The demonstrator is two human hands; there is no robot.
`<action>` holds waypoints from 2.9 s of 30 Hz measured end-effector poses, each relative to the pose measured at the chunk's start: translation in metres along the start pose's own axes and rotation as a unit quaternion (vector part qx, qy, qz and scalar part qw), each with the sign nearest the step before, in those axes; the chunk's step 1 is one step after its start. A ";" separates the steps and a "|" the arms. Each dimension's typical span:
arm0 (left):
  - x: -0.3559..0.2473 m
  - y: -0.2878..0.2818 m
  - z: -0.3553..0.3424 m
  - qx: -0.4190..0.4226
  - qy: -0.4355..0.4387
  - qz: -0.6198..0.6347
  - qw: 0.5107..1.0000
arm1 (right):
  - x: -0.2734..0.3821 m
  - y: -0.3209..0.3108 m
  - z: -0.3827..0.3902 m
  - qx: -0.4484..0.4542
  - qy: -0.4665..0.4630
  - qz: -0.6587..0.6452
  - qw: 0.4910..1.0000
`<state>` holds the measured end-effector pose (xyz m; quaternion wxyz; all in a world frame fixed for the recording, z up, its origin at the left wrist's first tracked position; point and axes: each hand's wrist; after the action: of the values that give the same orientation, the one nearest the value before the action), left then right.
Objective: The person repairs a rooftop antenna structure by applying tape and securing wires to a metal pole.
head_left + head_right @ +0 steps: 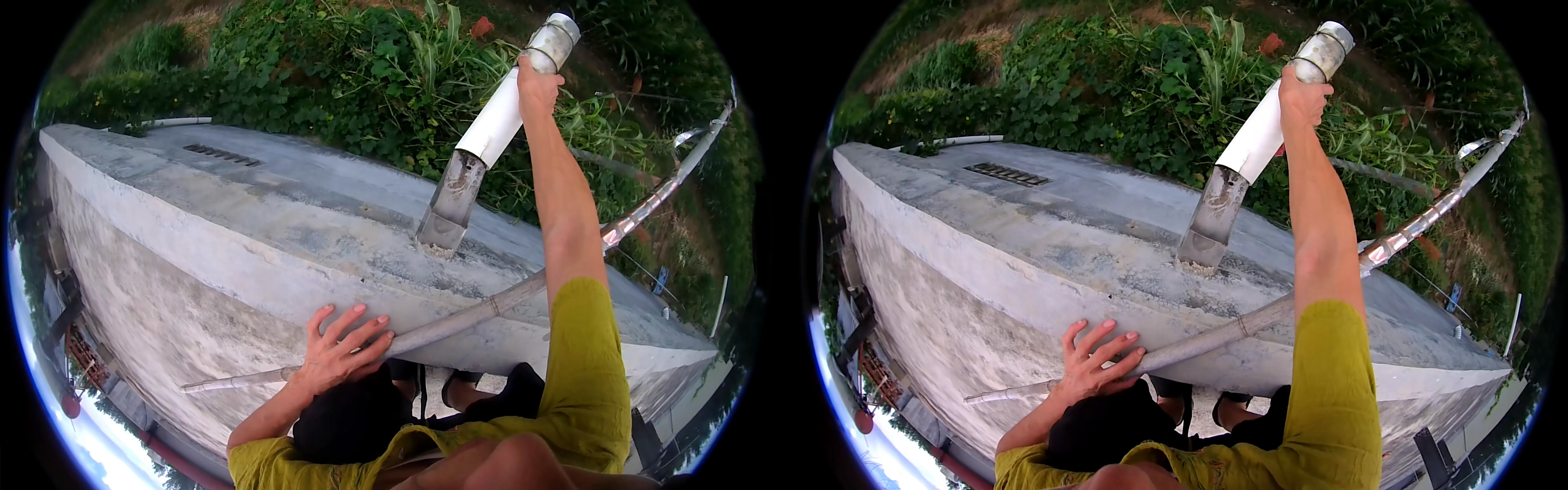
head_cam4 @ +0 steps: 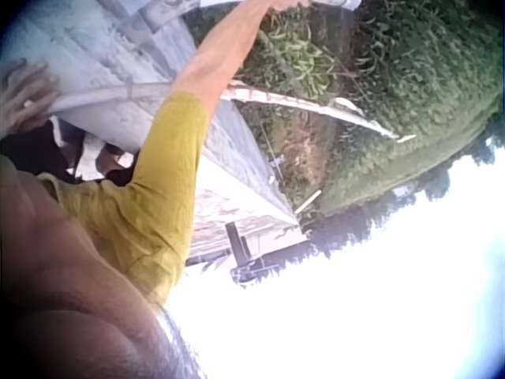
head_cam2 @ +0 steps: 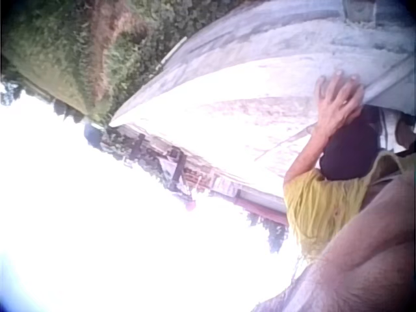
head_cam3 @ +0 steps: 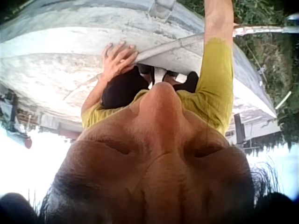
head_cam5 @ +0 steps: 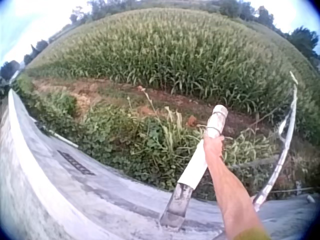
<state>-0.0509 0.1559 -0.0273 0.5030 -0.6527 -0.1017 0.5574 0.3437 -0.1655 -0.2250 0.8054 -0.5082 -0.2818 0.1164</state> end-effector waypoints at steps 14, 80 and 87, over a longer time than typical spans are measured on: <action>0.000 0.002 0.000 -0.003 -0.002 -0.002 1.000 | -0.012 0.003 0.002 -0.061 0.005 0.023 0.998; -0.006 0.003 0.000 -0.036 -0.009 0.035 0.999 | -0.024 -0.011 0.024 0.133 -0.118 -0.022 0.984; -0.009 0.005 0.004 -0.041 -0.007 0.026 0.999 | -0.031 -0.101 0.022 0.237 -0.273 -0.006 0.932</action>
<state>-0.0594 0.1495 -0.0246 0.4600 -0.6715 -0.1110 0.5703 0.2963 -0.2098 -0.1388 0.7951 -0.2494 -0.4580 0.3095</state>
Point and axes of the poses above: each hand's wrist, its own z-axis away from the middle knuckle, its own y-axis out of the palm, x = y × z, and after that the axes turned 11 degrees about z, right-handed
